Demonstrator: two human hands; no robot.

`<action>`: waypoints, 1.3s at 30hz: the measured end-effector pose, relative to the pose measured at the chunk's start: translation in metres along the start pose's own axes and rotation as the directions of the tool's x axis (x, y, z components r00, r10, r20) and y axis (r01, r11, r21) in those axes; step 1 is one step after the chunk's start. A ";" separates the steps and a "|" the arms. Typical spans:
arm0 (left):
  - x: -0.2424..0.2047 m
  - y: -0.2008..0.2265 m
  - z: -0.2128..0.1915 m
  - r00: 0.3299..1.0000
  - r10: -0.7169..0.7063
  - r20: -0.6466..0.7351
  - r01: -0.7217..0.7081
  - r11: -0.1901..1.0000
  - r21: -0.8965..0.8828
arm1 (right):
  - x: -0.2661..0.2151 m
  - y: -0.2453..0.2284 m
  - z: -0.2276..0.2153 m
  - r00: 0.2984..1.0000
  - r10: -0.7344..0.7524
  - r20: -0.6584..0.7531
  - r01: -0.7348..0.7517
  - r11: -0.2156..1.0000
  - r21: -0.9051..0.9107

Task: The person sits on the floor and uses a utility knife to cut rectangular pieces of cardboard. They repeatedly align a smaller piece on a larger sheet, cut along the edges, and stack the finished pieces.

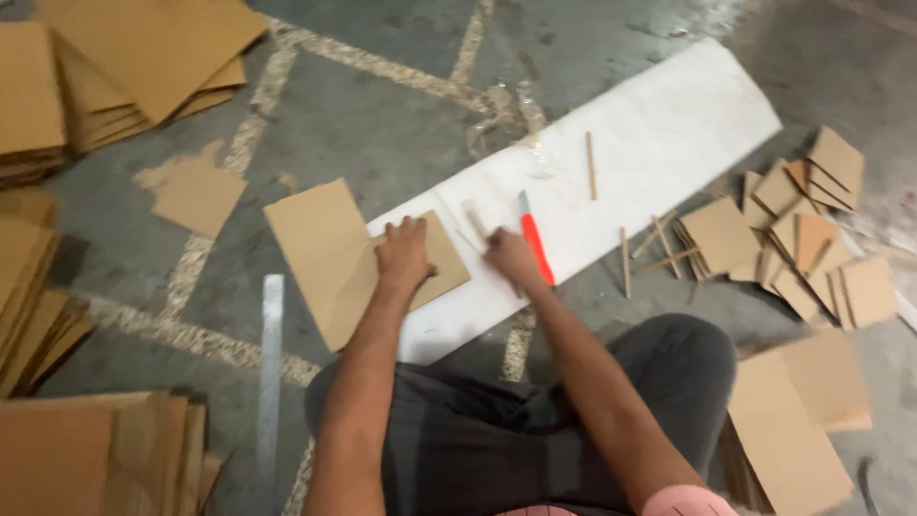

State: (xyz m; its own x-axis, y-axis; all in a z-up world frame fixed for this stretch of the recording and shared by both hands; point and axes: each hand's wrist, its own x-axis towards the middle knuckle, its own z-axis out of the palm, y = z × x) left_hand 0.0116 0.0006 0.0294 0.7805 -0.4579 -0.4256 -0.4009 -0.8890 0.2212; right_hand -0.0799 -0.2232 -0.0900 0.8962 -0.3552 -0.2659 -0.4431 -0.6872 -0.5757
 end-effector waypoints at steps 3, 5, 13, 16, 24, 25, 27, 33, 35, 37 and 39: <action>-0.012 -0.004 0.003 0.997 0.033 -0.072 -0.035 0.999 -0.017 | 0.018 0.059 -0.048 0.880 0.025 -0.475 0.230 0.851 0.472; -0.020 -0.014 0.008 0.956 0.093 -0.279 -0.119 0.990 -0.078 | 0.005 0.096 -0.067 0.277 -0.118 -0.953 -0.002 0.992 -0.123; -0.081 -0.120 0.069 0.636 -0.438 -0.636 0.105 0.864 -0.492 | -0.042 0.029 0.033 0.948 -0.167 -0.272 0.252 0.915 0.315; -0.087 -0.138 0.085 0.604 -0.623 -0.497 0.233 0.735 -0.637 | -0.053 -0.011 0.064 0.968 -0.205 -0.145 0.230 0.956 0.183; -0.092 -0.135 0.087 0.607 -0.685 -0.403 0.127 0.584 -0.802 | -0.061 -0.037 0.040 0.988 0.089 0.128 -0.153 0.720 0.677; -0.094 -0.135 0.091 0.609 -0.682 -0.404 0.093 0.568 -0.818 | -0.065 -0.033 0.035 0.971 0.139 0.192 -0.237 0.635 0.735; -0.090 -0.134 0.099 0.615 -0.672 -0.412 0.014 0.532 -0.846 | -0.073 -0.027 0.024 0.948 0.180 0.264 -0.319 0.503 0.803; -0.060 -0.144 0.139 0.699 -0.607 -0.378 -0.229 0.311 -0.922 | -0.097 -0.004 0.009 0.940 0.187 0.286 -0.335 0.330 0.883; -0.051 -0.148 0.151 0.731 -0.583 -0.355 -0.160 0.359 -0.919 | -0.099 0.006 0.010 0.946 0.176 0.274 -0.313 0.265 0.912; -0.043 -0.148 0.157 0.756 -0.577 -0.309 -0.146 0.312 -0.939 | -0.096 0.014 0.017 0.911 0.234 0.339 -0.382 0.177 0.907; -0.043 -0.148 0.154 0.777 -0.582 -0.240 -0.176 0.164 -0.971 | -0.093 0.020 0.025 0.884 0.269 0.382 -0.428 0.137 0.894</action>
State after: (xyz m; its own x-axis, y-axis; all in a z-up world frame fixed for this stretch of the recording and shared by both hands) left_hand -0.0362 0.1515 -0.1202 0.9548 0.1622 -0.2492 0.2622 -0.0636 0.9629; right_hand -0.1719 -0.1880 -0.0961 0.6813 -0.2572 -0.6853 -0.4244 0.6239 -0.6562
